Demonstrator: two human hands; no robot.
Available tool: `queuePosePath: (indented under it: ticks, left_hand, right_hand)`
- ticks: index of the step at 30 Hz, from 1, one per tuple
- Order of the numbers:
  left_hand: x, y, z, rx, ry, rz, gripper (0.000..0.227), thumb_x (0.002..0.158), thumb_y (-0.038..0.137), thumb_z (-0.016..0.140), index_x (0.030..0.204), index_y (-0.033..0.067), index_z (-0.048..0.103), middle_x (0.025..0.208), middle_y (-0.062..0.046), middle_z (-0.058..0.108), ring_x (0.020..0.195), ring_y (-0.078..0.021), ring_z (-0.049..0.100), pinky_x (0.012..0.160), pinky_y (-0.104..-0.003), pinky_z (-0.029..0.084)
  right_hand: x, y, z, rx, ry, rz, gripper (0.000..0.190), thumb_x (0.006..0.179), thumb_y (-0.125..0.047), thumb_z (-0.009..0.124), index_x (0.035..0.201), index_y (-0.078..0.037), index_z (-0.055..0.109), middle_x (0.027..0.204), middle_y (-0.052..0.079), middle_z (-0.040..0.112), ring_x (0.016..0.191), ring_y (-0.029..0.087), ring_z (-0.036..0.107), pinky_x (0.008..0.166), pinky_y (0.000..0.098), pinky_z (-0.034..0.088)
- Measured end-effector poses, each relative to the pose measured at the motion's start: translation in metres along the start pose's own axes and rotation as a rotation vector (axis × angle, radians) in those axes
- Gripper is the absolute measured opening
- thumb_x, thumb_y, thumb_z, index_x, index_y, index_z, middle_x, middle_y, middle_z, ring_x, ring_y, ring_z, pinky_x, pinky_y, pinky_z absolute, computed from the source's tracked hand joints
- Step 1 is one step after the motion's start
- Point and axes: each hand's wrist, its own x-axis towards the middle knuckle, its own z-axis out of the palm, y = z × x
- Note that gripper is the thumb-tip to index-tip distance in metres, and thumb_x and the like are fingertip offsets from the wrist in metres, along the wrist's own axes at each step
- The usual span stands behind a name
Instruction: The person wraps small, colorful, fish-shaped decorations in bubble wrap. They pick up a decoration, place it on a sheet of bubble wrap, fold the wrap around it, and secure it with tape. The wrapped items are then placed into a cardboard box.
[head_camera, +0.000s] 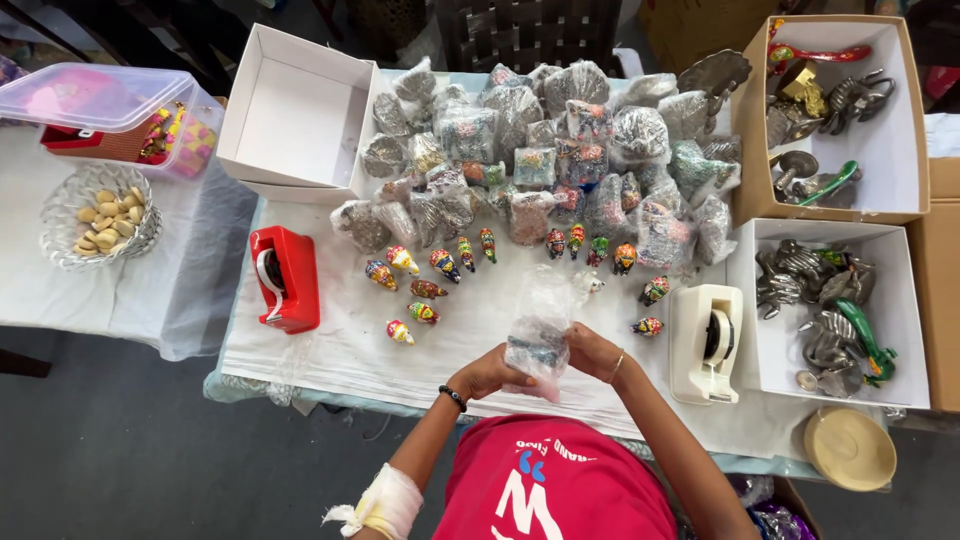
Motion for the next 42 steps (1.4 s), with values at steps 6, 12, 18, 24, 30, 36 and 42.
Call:
queuePosePath:
  ticks: [6, 12, 18, 24, 30, 36, 42]
  left_hand:
    - [0.0, -0.003, 0.011, 0.064, -0.024, -0.071, 0.072, 0.076, 0.006, 0.086, 0.141, 0.0034, 0.054, 0.131, -0.006, 0.066, 0.123, -0.0179, 0.063, 0.11, -0.034, 0.049]
    - [-0.002, -0.008, 0.02, -0.001, 0.076, -0.091, 0.068, 0.082, 0.017, 0.086, 0.14, 0.0018, 0.055, 0.129, -0.008, 0.067, 0.119, -0.0184, 0.065, 0.105, -0.035, 0.052]
    - [0.001, -0.019, 0.019, -0.065, 0.123, -0.076, 0.069, 0.081, 0.017, 0.085, 0.14, 0.004, 0.052, 0.128, -0.007, 0.067, 0.117, -0.0174, 0.066, 0.104, -0.035, 0.053]
    - [0.001, -0.023, 0.025, -0.046, 0.135, -0.105, 0.068, 0.082, 0.016, 0.083, 0.141, 0.0019, 0.052, 0.128, -0.008, 0.067, 0.115, -0.0176, 0.067, 0.102, -0.034, 0.054]
    - [-0.007, -0.019, 0.032, -0.105, 0.124, -0.13, 0.067, 0.082, 0.016, 0.082, 0.139, 0.001, 0.052, 0.125, -0.009, 0.067, 0.112, -0.0181, 0.068, 0.1, -0.036, 0.056]
    - [-0.008, -0.029, 0.029, -0.132, 0.107, -0.119, 0.064, 0.084, 0.017, 0.082, 0.139, 0.0013, 0.052, 0.125, -0.007, 0.068, 0.112, -0.0164, 0.067, 0.101, -0.035, 0.055]
    - [-0.002, -0.029, 0.024, -0.156, 0.097, -0.094, 0.059, 0.085, 0.016, 0.081, 0.136, 0.0, 0.056, 0.123, -0.007, 0.069, 0.11, -0.0175, 0.067, 0.099, -0.035, 0.055]
  right_hand:
    - [0.002, -0.021, 0.022, -0.01, -0.157, 0.1, 0.064, 0.096, -0.03, 0.066, 0.147, 0.006, 0.049, 0.149, 0.019, 0.056, 0.137, 0.03, 0.055, 0.117, 0.0414, 0.041]
    - [0.001, -0.022, 0.024, -0.224, 0.051, -0.011, 0.052, 0.096, -0.022, 0.063, 0.141, 0.004, 0.056, 0.141, 0.016, 0.064, 0.131, 0.027, 0.062, 0.112, 0.0408, 0.048]
    - [0.004, -0.001, -0.004, -0.508, 0.163, -0.047, 0.051, 0.089, -0.016, 0.069, 0.137, 0.0, 0.062, 0.131, 0.012, 0.071, 0.118, 0.02, 0.067, 0.102, 0.0367, 0.053]
    - [0.006, 0.008, -0.014, -0.779, 0.412, -0.084, 0.049, 0.091, -0.011, 0.068, 0.14, -0.006, 0.065, 0.113, 0.011, 0.074, 0.096, 0.013, 0.066, 0.084, 0.0317, 0.056]
    - [0.003, 0.009, -0.012, -0.819, 0.333, -0.192, 0.046, 0.099, -0.009, 0.063, 0.144, -0.008, 0.067, 0.112, 0.01, 0.073, 0.095, 0.011, 0.06, 0.083, 0.0293, 0.051]
    - [-0.004, -0.02, 0.019, -0.858, 0.193, -0.11, 0.053, 0.085, 0.0, 0.064, 0.137, -0.009, 0.066, 0.128, 0.006, 0.073, 0.104, 0.012, 0.065, 0.092, 0.0281, 0.054]
    - [-0.009, -0.011, 0.011, -0.928, 0.205, -0.093, 0.044, 0.092, -0.007, 0.061, 0.135, -0.011, 0.071, 0.126, 0.006, 0.077, 0.106, 0.015, 0.071, 0.093, 0.028, 0.057]
